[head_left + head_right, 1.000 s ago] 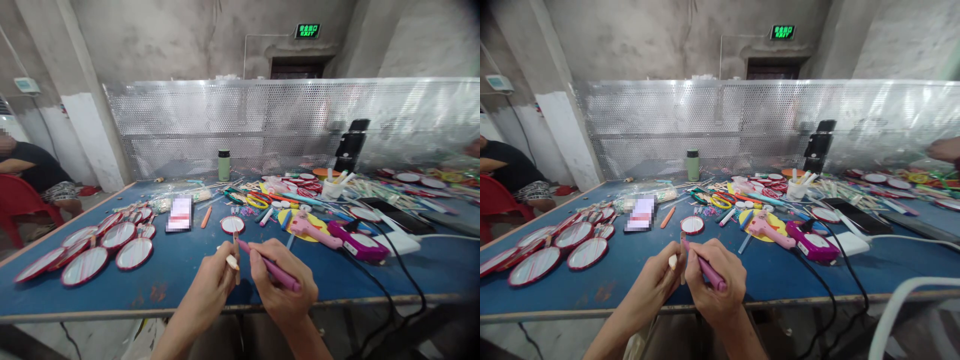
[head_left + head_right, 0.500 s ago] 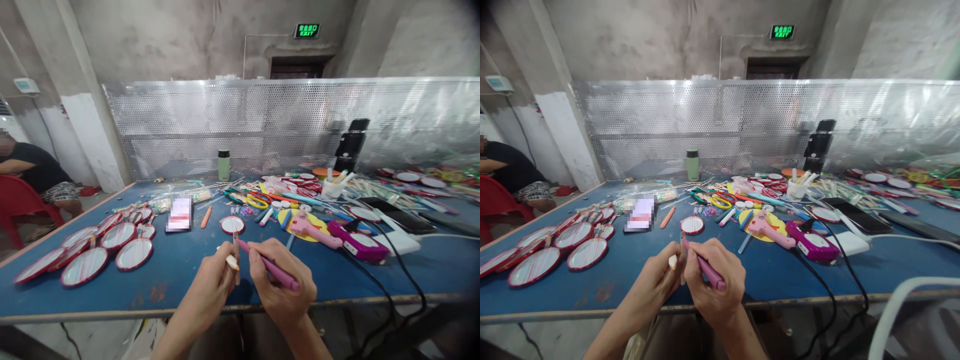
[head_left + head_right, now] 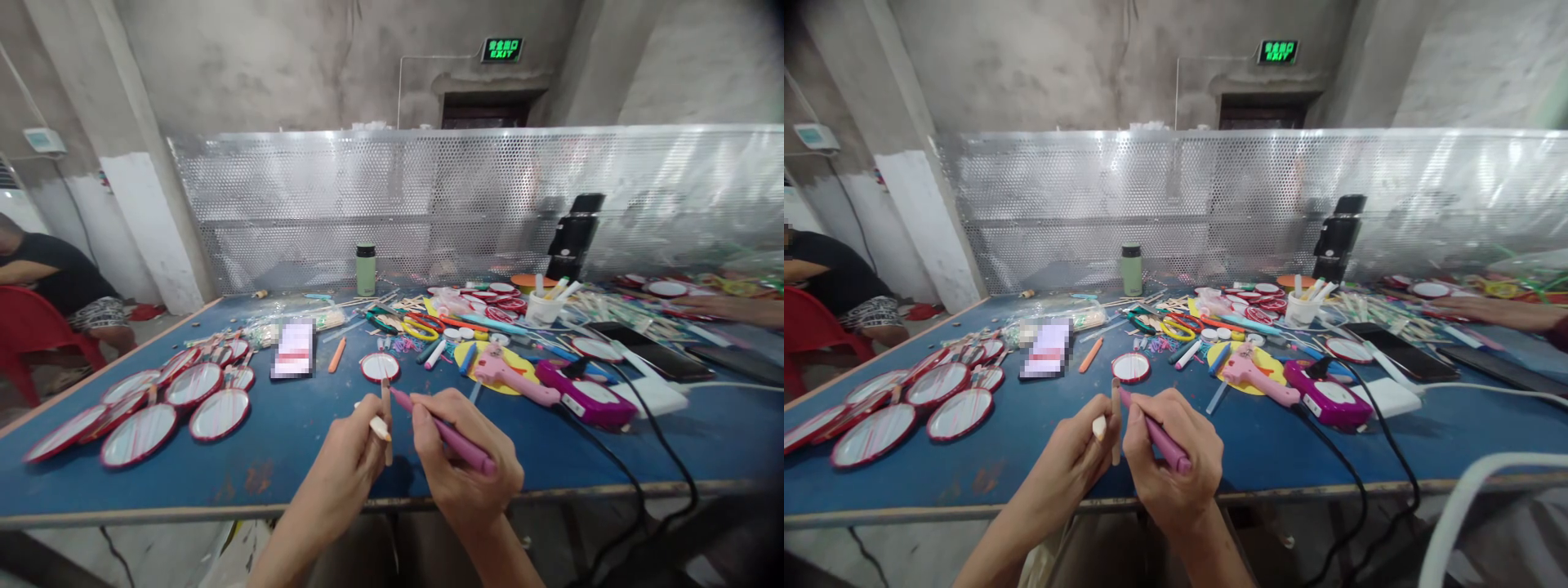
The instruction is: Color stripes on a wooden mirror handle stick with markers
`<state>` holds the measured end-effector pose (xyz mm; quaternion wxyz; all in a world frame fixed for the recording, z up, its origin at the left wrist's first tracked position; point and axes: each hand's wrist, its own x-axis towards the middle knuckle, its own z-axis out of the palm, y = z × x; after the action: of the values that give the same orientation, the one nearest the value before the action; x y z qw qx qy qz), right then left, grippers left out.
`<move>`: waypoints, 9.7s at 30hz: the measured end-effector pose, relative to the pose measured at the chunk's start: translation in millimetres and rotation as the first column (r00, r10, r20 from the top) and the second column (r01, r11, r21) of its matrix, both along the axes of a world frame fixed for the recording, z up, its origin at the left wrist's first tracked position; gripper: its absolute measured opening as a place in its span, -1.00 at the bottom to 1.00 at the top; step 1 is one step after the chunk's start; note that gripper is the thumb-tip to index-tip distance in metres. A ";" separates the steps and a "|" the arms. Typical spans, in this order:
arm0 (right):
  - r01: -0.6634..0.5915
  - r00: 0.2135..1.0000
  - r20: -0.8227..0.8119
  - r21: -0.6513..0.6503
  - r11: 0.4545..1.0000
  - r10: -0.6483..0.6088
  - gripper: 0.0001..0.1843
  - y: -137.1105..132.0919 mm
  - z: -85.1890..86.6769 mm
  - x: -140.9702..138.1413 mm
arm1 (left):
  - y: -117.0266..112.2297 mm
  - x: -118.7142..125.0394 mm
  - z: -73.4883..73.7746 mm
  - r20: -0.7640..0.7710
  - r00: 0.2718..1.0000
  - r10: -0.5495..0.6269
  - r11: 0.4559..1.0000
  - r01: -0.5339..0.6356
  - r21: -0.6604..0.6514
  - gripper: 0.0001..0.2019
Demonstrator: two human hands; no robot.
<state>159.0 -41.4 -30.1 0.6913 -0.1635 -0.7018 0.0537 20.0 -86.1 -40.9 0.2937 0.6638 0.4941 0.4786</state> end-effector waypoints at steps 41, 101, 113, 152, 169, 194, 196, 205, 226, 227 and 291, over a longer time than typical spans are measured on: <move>0.010 1.000 0.008 -0.014 1.000 -0.010 -0.78 0.2 0.1 1.7 | 0.4 0.8 0.7 0.023 1.000 -0.003 1.000 0.003 -0.007 -0.77; -0.011 0.999 0.052 0.010 1.000 0.011 -0.80 -0.8 1.9 1.6 | 0.0 2.2 0.5 -0.013 1.000 0.019 0.999 -0.019 -0.034 -0.71; -0.013 1.000 0.022 -0.013 1.000 0.013 -0.78 -0.4 0.2 2.9 | 0.8 0.7 -0.9 -0.003 1.000 0.019 0.999 -0.019 -0.048 -0.74; 0.010 1.000 0.014 0.003 1.000 -0.010 -0.79 -0.4 0.8 2.5 | 0.0 2.0 0.7 -0.002 1.000 0.021 0.999 -0.021 -0.048 -0.74; 0.011 1.000 0.026 0.007 1.000 -0.012 -0.79 -0.9 1.2 2.4 | 1.0 1.3 0.7 0.001 1.000 0.014 0.999 -0.014 -0.037 -0.72; -0.030 0.999 0.023 -0.002 1.000 0.030 -0.75 2.4 0.6 0.2 | 0.8 1.9 -0.7 0.007 1.000 0.013 0.999 -0.013 -0.043 -0.75; -0.023 1.000 0.018 -0.004 1.000 0.023 -0.76 2.2 0.0 0.4 | 0.2 2.0 -0.6 0.005 1.000 0.016 0.999 -0.016 -0.047 -0.75; -0.015 1.000 0.022 0.002 1.000 0.015 -0.76 -0.1 -0.2 1.4 | 0.8 2.3 0.6 -0.006 1.000 0.014 0.999 -0.015 -0.044 -0.74; 0.005 0.998 0.064 0.040 0.999 -0.007 -0.79 -0.4 -0.7 1.8 | 0.1 2.0 1.0 -0.008 1.000 0.011 1.000 -0.011 -0.014 -0.73; 0.005 0.998 0.063 0.038 0.999 -0.007 -0.79 -0.7 -0.6 1.7 | 0.0 1.9 1.1 -0.011 1.000 0.014 1.000 -0.014 -0.011 -0.73; 0.060 0.998 0.024 0.043 0.997 -0.061 -0.79 -2.1 0.3 3.1 | 0.4 2.2 1.4 0.012 1.000 0.009 0.999 -0.009 -0.035 -0.73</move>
<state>162.1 -43.5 -29.8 0.6871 -0.1705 -0.7061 0.0157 22.2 -85.7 -39.5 0.3063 0.6533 0.5036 0.4752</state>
